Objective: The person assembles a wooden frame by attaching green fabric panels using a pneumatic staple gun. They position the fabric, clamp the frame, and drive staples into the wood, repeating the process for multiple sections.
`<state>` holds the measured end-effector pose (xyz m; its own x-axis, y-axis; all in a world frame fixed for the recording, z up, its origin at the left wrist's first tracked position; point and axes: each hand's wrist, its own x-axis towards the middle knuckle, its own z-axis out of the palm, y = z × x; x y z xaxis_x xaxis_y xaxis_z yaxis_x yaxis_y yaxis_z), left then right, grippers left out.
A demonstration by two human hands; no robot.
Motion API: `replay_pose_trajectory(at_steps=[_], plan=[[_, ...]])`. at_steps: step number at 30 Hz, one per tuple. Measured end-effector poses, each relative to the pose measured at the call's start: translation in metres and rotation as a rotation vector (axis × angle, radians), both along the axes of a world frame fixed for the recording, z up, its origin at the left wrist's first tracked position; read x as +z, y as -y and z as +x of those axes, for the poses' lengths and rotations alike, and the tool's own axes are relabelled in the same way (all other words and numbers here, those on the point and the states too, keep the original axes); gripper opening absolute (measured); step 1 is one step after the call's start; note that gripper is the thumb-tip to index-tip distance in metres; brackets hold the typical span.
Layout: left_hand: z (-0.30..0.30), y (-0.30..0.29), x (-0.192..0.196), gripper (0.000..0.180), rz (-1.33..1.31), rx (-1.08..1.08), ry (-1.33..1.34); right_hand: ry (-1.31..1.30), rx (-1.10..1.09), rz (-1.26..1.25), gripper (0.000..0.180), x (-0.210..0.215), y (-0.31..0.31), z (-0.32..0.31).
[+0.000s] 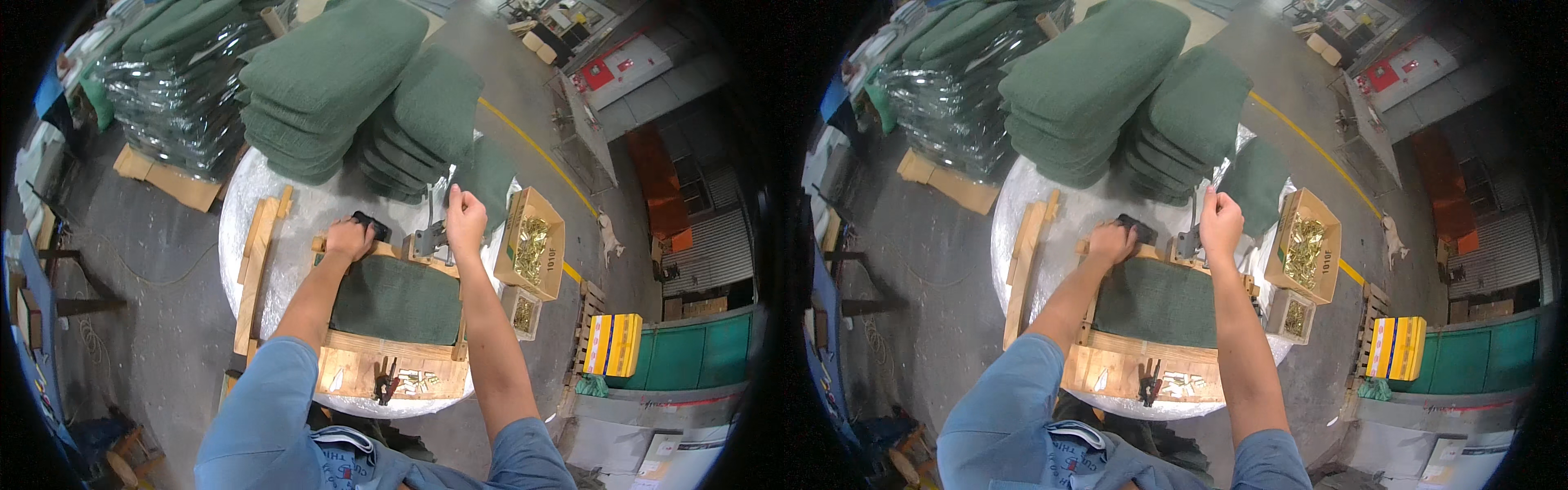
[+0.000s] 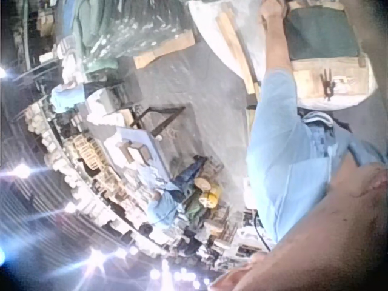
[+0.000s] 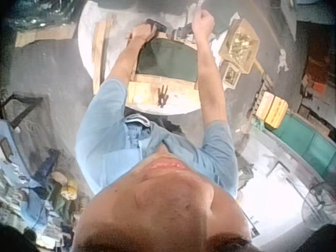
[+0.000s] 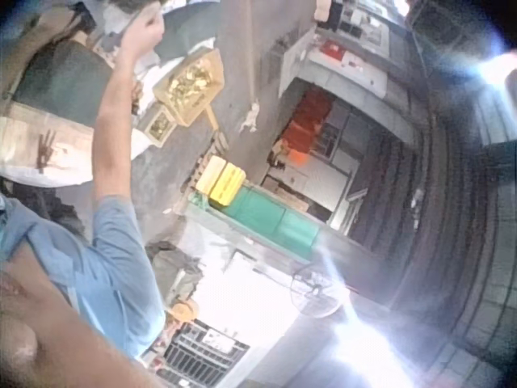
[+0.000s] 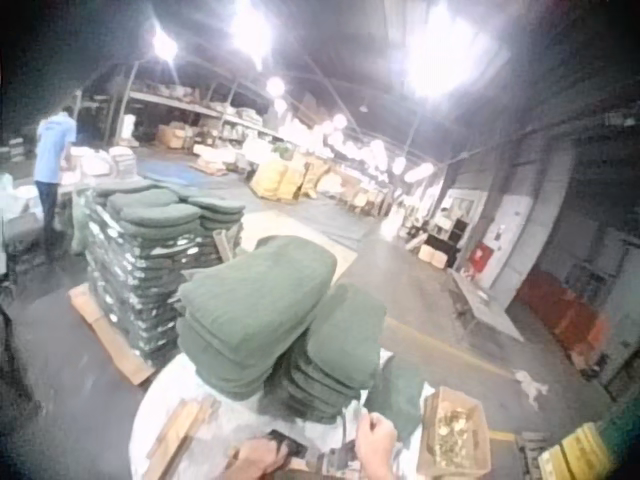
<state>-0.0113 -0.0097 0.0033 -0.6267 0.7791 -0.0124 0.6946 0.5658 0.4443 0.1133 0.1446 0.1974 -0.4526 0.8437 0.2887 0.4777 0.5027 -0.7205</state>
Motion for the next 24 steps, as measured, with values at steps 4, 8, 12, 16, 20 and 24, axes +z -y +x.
replay_pose_trajectory(at_steps=[4,8,12,16,20,24], plan=[[0.002,0.006,-0.005,0.044,0.032,-0.066,-0.079,-0.06,0.026,-0.098,0.05,-0.004,0.005,0.004],[-0.002,0.007,-0.02,0.037,0.086,-0.014,-0.129,-0.124,0.086,0.097,0.049,-0.016,0.006,-0.01],[-0.001,0.002,-0.002,0.036,0.038,-0.092,-0.054,-0.041,0.045,0.008,0.051,-0.008,0.005,-0.004],[-0.002,0.005,-0.009,0.031,0.109,-0.065,-0.07,0.079,-0.001,0.096,0.052,-0.006,0.001,-0.014],[0.01,0.048,0.0,0.028,0.308,0.029,-0.068,0.102,0.047,0.117,0.05,-0.006,-0.009,-0.02],[0.013,0.161,0.042,0.04,0.314,0.184,-0.093,0.124,0.006,0.076,0.049,-0.01,-0.01,-0.001]])
